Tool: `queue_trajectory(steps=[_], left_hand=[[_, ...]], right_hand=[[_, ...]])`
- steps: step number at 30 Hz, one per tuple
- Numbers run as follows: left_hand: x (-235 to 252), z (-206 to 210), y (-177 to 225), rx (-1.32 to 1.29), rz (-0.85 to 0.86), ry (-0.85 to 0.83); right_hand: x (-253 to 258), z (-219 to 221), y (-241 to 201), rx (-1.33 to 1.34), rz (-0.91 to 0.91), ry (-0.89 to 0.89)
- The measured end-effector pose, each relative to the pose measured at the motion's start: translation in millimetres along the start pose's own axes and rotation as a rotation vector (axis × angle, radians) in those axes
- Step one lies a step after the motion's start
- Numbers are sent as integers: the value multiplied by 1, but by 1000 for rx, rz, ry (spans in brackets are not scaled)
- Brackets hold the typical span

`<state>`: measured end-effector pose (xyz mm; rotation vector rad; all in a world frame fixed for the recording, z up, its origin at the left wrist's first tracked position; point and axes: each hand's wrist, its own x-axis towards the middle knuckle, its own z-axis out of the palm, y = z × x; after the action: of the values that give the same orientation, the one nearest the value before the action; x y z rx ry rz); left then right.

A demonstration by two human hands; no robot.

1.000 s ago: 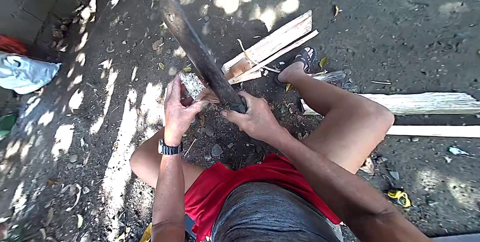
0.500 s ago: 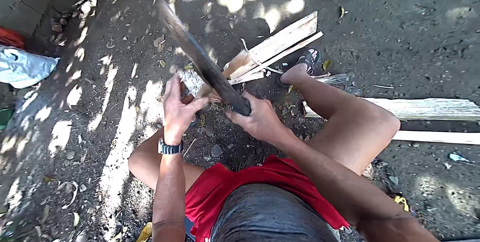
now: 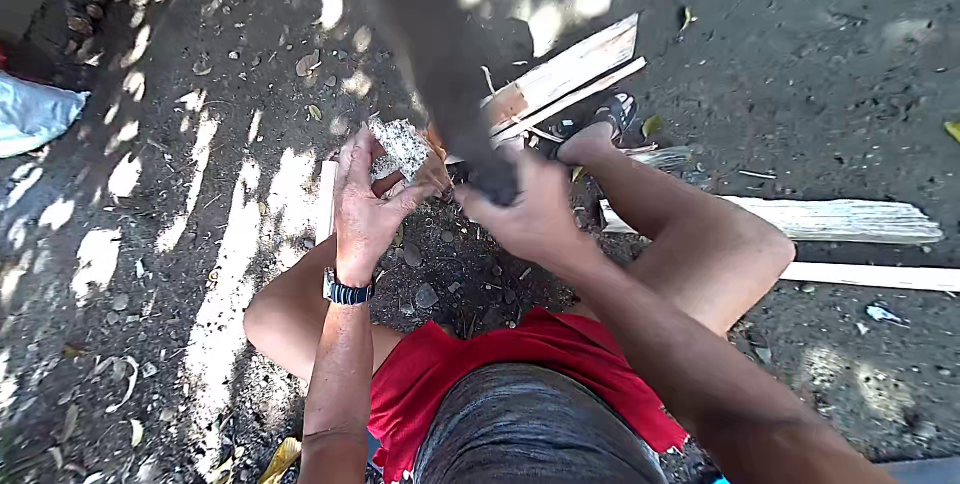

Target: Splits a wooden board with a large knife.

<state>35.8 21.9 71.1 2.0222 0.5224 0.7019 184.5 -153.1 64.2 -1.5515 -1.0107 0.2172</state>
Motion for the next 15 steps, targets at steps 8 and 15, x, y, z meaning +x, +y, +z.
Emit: queue_trajectory(steps=[8, 15], left_hand=[[-12, -1, -1, 80, 7, -44], [19, 3, -12, 27, 49, 52]], right_hand=[[-32, 10, 40, 29, 348, -173], [2, -20, -51, 57, -80, 84]])
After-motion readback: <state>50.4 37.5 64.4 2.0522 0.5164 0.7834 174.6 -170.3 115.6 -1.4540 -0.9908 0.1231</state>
